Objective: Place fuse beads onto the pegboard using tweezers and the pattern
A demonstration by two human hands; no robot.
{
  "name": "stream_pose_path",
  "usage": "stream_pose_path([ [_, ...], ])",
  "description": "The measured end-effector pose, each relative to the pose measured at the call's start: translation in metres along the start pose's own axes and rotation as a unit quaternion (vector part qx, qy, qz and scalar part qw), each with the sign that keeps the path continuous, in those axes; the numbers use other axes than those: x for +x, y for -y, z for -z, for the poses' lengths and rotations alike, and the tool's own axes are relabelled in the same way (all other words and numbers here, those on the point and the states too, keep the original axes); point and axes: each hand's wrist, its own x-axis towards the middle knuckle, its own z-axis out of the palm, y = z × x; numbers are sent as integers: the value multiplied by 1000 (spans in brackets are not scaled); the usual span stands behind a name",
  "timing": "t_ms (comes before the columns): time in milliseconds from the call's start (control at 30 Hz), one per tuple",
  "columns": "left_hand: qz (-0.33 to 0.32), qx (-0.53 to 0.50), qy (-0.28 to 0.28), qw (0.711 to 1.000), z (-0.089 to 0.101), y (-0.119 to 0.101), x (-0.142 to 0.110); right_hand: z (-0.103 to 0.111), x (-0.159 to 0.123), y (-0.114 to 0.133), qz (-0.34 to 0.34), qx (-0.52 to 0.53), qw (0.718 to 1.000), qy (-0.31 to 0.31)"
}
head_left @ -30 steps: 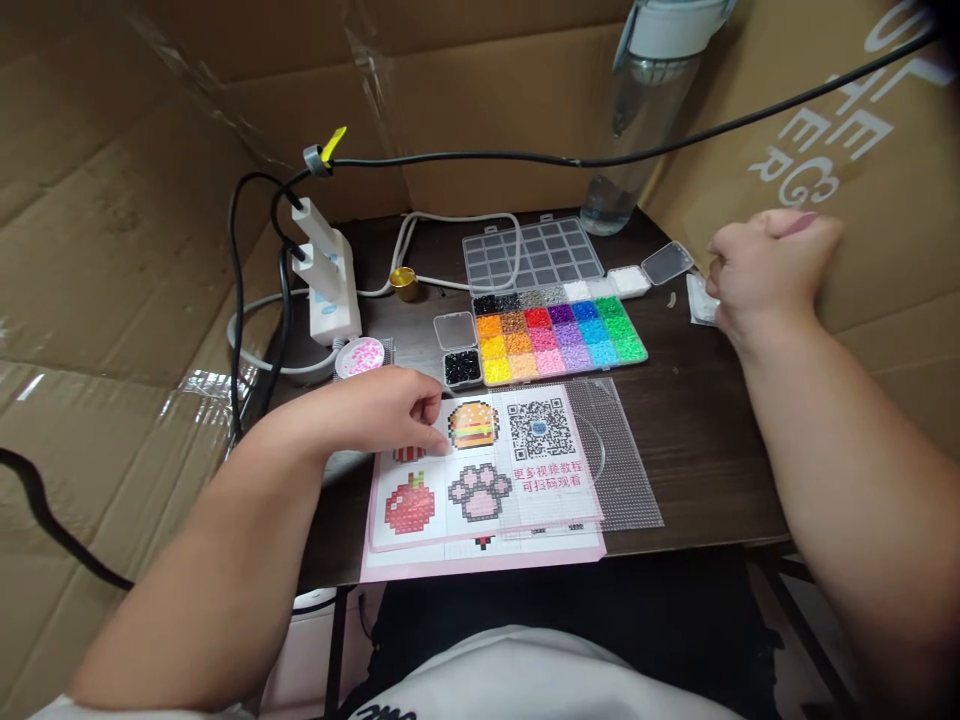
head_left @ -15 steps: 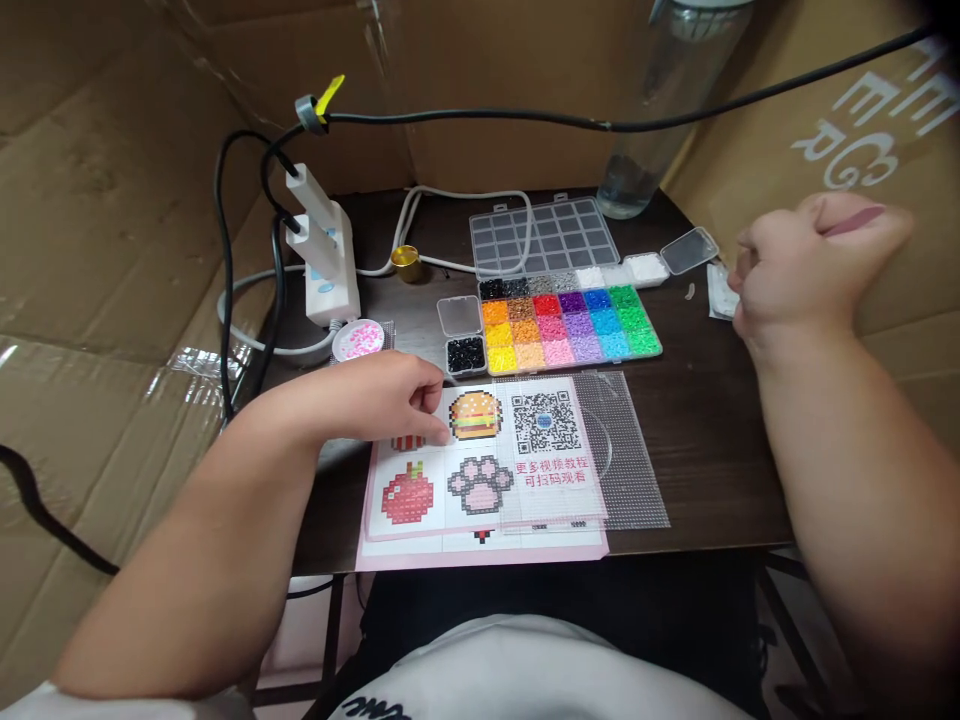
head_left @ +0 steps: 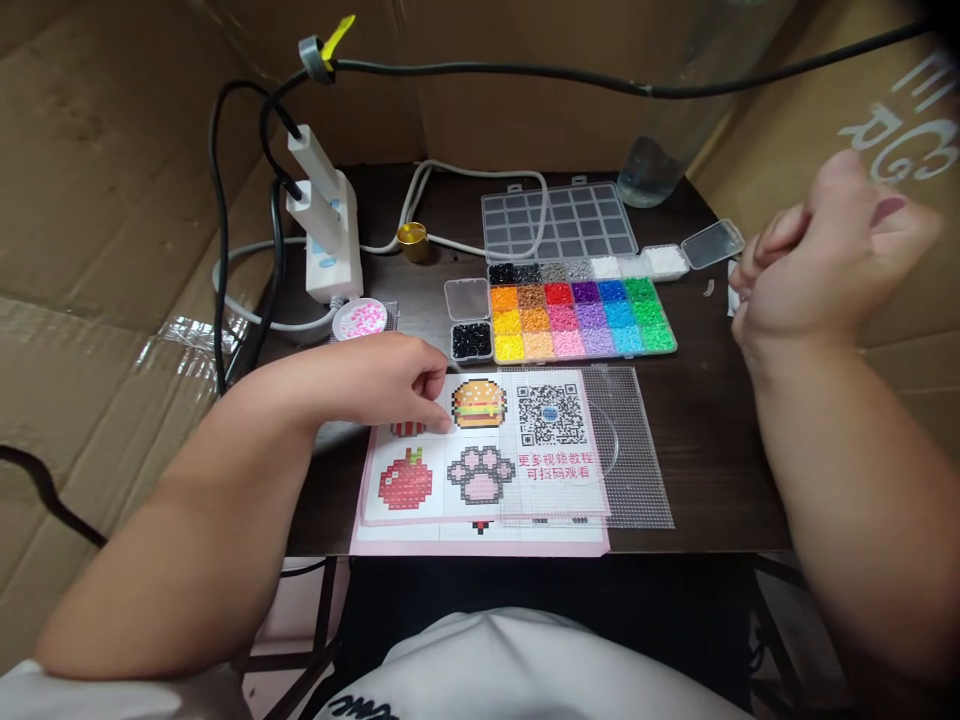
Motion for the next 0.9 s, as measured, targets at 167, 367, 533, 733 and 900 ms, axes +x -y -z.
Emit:
stream_pose_path([
  [167, -7, -1, 13, 1000, 0, 0, -1, -5, 5, -3, 22, 55, 996, -72],
  [367, 0, 15, 16, 1000, 0, -2, -3, -2, 11, -12, 12, 61, 996, -71],
  [533, 0, 16, 17, 1000, 0, -4, -5, 3, 11, -13, 1, -20, 999, -49],
  [733, 0, 22, 18, 1000, 1, -4, -5, 5, 10, -11, 15, -51, 998, -29],
  [900, 9, 46, 31, 998, 2, -7, -6, 9, 11, -10, 47, -75, 996, -15],
])
